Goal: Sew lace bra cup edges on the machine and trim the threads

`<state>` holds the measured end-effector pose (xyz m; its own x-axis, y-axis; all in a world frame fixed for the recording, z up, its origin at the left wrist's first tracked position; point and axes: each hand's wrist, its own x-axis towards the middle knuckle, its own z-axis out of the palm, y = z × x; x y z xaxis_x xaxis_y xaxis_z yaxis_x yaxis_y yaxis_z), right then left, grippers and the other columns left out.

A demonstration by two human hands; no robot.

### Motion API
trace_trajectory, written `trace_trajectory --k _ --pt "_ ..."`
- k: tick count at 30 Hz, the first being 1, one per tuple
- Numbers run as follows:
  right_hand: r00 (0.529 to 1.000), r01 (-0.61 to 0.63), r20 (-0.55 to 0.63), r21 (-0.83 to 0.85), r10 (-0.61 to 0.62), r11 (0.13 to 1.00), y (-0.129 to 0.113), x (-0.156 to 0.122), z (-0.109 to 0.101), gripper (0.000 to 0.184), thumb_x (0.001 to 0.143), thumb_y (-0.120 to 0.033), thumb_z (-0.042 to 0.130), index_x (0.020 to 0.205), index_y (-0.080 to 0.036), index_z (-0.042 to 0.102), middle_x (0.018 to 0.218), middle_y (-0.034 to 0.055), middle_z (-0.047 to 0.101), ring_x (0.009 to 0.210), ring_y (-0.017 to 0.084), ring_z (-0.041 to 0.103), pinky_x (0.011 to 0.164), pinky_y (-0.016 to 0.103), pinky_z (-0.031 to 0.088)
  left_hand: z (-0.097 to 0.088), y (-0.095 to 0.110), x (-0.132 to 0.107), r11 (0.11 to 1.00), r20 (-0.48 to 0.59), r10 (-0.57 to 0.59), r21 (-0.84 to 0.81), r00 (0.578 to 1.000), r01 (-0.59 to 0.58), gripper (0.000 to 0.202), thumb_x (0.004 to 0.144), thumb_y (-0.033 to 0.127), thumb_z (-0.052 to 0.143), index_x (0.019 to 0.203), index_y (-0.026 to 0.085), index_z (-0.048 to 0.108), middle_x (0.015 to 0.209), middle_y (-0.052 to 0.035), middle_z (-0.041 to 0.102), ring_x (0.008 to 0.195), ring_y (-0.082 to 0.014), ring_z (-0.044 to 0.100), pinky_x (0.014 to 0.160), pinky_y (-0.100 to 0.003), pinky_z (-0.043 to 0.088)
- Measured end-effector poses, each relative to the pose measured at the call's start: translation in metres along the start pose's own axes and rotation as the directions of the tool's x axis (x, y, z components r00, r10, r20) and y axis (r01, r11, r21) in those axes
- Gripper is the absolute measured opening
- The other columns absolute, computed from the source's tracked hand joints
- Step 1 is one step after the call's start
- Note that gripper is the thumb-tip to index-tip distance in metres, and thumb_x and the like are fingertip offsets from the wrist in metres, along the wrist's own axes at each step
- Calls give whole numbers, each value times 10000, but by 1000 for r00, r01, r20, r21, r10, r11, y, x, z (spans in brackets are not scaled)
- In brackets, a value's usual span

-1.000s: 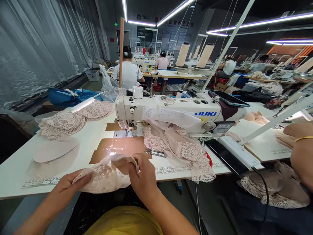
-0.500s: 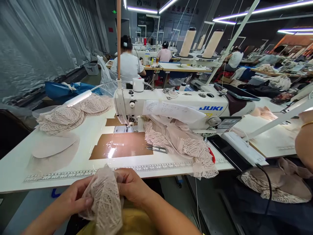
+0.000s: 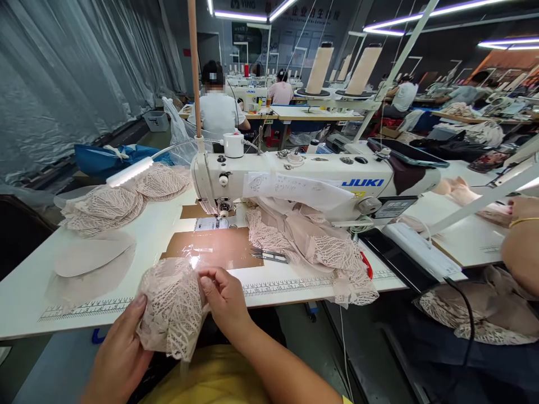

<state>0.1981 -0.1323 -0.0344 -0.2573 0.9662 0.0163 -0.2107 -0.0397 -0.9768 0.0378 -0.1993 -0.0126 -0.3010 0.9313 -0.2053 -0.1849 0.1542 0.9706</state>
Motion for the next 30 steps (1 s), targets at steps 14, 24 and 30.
trace_trajectory --k 14,24,30 --pt "940 -341 132 305 315 889 -8 6 10 22 553 -144 544 562 -163 543 472 -65 450 458 67 320 464 186 244 4 14 -1 964 -81 248 118 965 -238 269 875 527 529 934 265 524 712 47 620 709 -188 572 553 -241 427" --pt "944 -299 254 392 210 870 -16 2 7 386 602 -410 817 849 -172 640 788 5 635 695 137 559 692 258 434 6 20 12 995 -87 87 60 992 -82 386 858 554 539 1081 241 574 1067 8 710 1030 -241 623 699 -241 535" --pt "962 -262 108 615 249 744 -13 6 7 330 609 -423 826 724 -157 668 662 13 647 626 148 568 668 277 443 8 19 23 950 118 -192 -225 974 215 543 854 549 469 1195 147 595 1008 -87 728 1018 -280 650 863 -371 527"
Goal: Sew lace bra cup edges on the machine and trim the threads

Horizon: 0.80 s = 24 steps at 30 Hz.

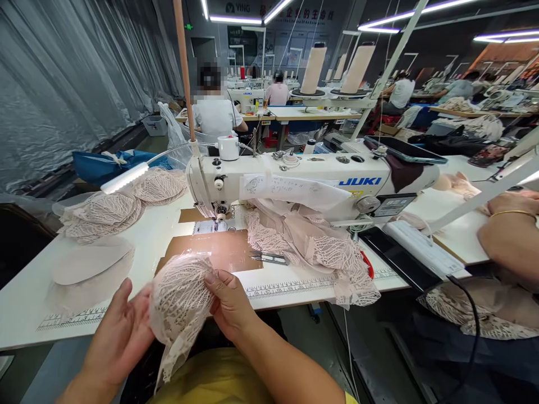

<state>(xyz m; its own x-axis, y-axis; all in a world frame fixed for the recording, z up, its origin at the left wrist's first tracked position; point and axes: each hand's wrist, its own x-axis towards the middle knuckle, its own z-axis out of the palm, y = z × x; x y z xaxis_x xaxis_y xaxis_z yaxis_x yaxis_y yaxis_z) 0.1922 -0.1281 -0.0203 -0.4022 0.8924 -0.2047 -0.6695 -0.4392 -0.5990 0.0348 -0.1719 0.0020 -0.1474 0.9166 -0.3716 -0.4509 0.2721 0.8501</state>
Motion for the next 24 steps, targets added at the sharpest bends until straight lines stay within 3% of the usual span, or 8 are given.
trace_trajectory --k 3,8,13,16,18,19,21,24 --pt "999 42 -9 -36 -43 998 1 1 -2 314 653 -442 797 705 -155 683 633 9 635 595 136 540 631 265 432 11 -2 -12 979 208 -147 -108 967 173 525 807 463 559 1231 153 581 1006 -104 724 1008 -293 657 886 -407 521" --pt "999 -13 -36 -124 8 992 0 1 -5 320 644 -429 807 611 -145 663 548 -11 567 539 110 470 582 247 401 18 -11 -24 977 167 -208 -18 964 214 479 642 144 645 1119 176 658 907 -60 735 930 -282 669 802 -380 550" --pt "994 57 -91 22 -55 998 -14 0 -4 294 593 -394 842 636 -167 660 589 -10 593 531 116 485 565 260 414 -10 -23 -18 984 146 -177 19 973 176 240 616 137 674 848 188 710 718 -10 696 626 -158 613 560 -230 489" --pt "989 111 -99 -43 -114 993 -23 0 -7 303 602 -410 834 610 -171 648 582 -16 590 532 110 484 575 258 416 -32 -17 -16 976 198 -100 212 975 57 104 673 149 667 583 172 621 522 22 569 484 -101 477 489 -196 408" --pt "991 117 -43 -197 -128 973 -27 -1 -7 319 612 -410 826 577 -164 626 569 -21 578 530 104 473 562 248 397 -42 -5 -15 929 165 102 336 981 -153 132 706 157 652 588 188 602 603 14 590 561 -119 505 556 -199 437" --pt "994 108 13 -300 -109 948 -29 -2 -6 316 620 -398 821 574 -160 619 570 -24 571 532 101 467 554 241 385 -44 2 -15 886 147 219 384 965 -260 51 715 173 655 679 207 641 754 -4 646 687 -148 565 649 -209 472" --pt "989 99 148 -507 -27 856 -30 -5 1 274 648 -353 802 601 -155 618 576 -34 552 539 96 454 546 229 364 -44 16 -15 778 175 364 484 915 -402 304 694 224 696 994 265 668 1170 -36 618 1068 -235 555 914 -266 450" --pt "952 183 300 -704 54 686 -28 -10 13 147 696 -263 753 699 -165 643 618 -48 542 566 92 442 559 217 353 -36 28 -13 626 338 261 654 904 -425 667 621 261 771 1253 283 559 1359 -64 505 1291 -325 396 1081 -353 318"
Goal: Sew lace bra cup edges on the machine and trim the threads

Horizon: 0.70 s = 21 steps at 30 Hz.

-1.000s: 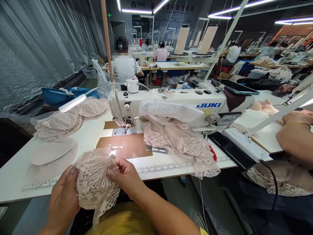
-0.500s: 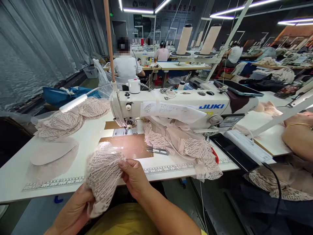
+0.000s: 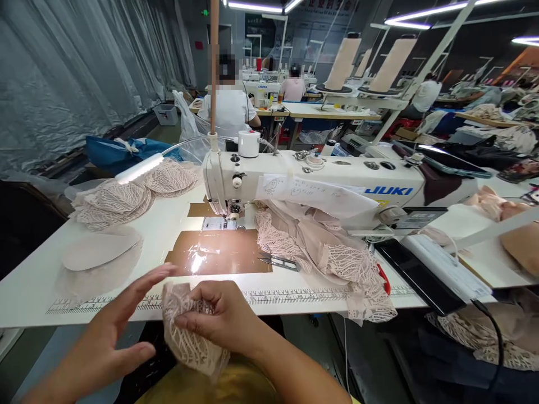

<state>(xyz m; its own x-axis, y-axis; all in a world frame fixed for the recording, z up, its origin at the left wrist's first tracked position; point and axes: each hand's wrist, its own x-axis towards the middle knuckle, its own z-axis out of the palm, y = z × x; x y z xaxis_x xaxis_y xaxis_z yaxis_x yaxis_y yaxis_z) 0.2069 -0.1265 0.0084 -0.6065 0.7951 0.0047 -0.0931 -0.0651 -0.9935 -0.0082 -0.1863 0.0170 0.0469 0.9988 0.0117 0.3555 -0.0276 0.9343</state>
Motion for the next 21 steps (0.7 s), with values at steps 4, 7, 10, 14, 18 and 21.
trace_trajectory --k 4,7,10,14,18,21 --pt "996 94 15 -203 -93 975 -2 1 6 51 754 -207 687 741 -176 649 670 -34 574 617 109 490 586 221 368 7 2 11 991 227 -108 98 968 88 291 742 337 691 1014 239 653 916 -36 661 1023 -295 579 842 -299 482" --pt "982 165 -47 -263 -183 951 2 5 2 94 808 -231 639 733 -175 645 749 4 627 691 134 550 634 237 403 12 1 18 994 279 -101 65 955 86 162 802 368 630 812 206 634 727 -1 589 793 -213 573 654 -226 460" --pt "972 158 -114 -327 -205 932 4 9 -2 120 816 -227 623 711 -170 640 716 11 635 650 130 556 601 232 403 15 5 26 996 362 -81 3 929 86 204 847 384 578 785 190 593 716 15 517 673 -149 477 591 -208 399" --pt "957 135 -186 -389 -222 911 4 16 -5 119 780 -188 634 664 -160 623 683 18 653 627 134 577 591 232 412 14 13 39 993 420 -47 -78 906 88 240 887 395 532 795 177 570 734 20 487 671 -127 440 601 -203 377" --pt "951 126 -211 -408 -228 904 2 22 -9 126 769 -188 638 648 -157 619 674 26 669 619 141 594 581 231 419 11 14 51 992 413 -67 -70 908 106 260 917 403 484 830 173 568 768 10 505 708 -135 453 604 -209 377" --pt "948 92 -239 -426 -210 900 1 26 -14 132 756 -175 637 628 -157 611 650 24 667 602 142 593 570 230 417 7 13 57 997 361 -82 43 929 71 277 930 387 454 792 172 563 721 18 484 669 -128 428 590 -214 354"
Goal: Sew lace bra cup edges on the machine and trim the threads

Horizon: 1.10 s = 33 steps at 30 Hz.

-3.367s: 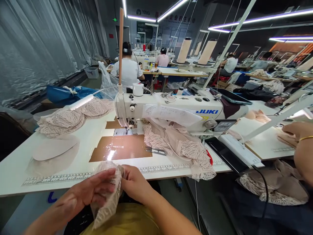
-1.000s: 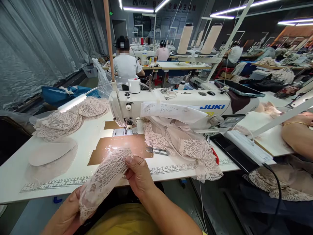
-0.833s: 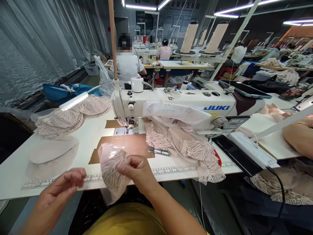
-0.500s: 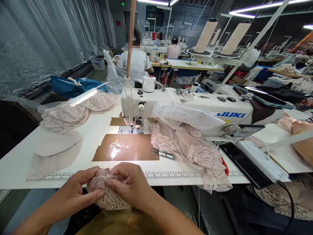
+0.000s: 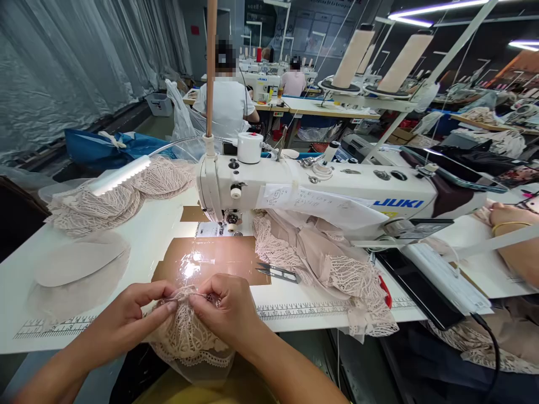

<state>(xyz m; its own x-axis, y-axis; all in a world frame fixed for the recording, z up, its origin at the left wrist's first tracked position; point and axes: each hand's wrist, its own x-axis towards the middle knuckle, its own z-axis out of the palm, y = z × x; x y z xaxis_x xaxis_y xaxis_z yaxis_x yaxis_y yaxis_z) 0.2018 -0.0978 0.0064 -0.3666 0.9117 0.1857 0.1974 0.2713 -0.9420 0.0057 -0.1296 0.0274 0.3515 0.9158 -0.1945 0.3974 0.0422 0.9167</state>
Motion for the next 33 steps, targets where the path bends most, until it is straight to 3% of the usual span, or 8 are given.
trace_trajectory --k 2,7,12,16,21,27,30,33 --pt "1000 -9 -2 -4 9 1000 1 3 -1 134 747 -158 638 616 -157 606 643 21 667 599 140 594 566 226 417 -4 -1 3 999 -11 9 47 1000 -8 291 937 368 427 768 170 558 702 18 482 663 -129 427 606 -222 356" --pt "1000 -12 -4 11 12 1000 4 8 -1 137 744 -157 656 616 -160 607 641 10 667 594 130 589 567 219 413 -6 -5 9 997 5 7 -74 1000 -6 212 891 384 515 925 180 560 840 -2 532 800 -157 486 704 -233 397" --pt "999 -37 5 -22 37 999 4 14 -3 164 750 -179 674 604 -159 603 611 -7 635 562 111 544 540 210 380 -5 -6 17 1000 28 27 -3 999 -27 333 934 398 440 731 158 549 671 24 439 640 -118 403 581 -218 336" --pt "997 -69 30 -17 69 998 1 19 -10 92 727 -160 699 816 -167 679 683 -22 641 600 101 541 567 196 388 -8 0 21 998 43 44 -35 998 -43 324 934 395 446 778 152 593 704 9 492 672 -126 445 617 -224 358" --pt "986 -81 148 63 71 995 0 22 -15 73 795 -193 650 746 -169 698 628 -39 602 557 77 470 526 183 339 -12 0 26 983 139 8 -184 990 18 295 896 421 521 877 150 635 789 -24 567 745 -154 498 666 -242 395" --pt "975 -117 210 182 77 976 -4 25 -22 57 762 -188 670 721 -152 688 598 -44 551 547 73 419 522 192 318 -15 -8 35 958 236 37 -285 971 32 245 873 391 578 864 157 649 747 -3 508 685 -125 448 603 -221 349" --pt "960 -182 259 293 106 939 -4 27 -26 64 767 -203 675 732 -150 684 630 -34 559 566 77 428 536 199 323 -13 -7 37 950 203 132 -306 970 -65 267 891 358 557 737 148 614 706 5 468 662 -116 426 594 -218 336" --pt "935 -295 321 472 151 831 -1 29 -24 132 749 -269 718 739 -146 672 648 -29 543 589 80 427 556 203 331 0 -8 39 935 93 180 -325 979 -140 307 897 341 552 661 145 565 669 12 436 648 -111 410 595 -216 337"
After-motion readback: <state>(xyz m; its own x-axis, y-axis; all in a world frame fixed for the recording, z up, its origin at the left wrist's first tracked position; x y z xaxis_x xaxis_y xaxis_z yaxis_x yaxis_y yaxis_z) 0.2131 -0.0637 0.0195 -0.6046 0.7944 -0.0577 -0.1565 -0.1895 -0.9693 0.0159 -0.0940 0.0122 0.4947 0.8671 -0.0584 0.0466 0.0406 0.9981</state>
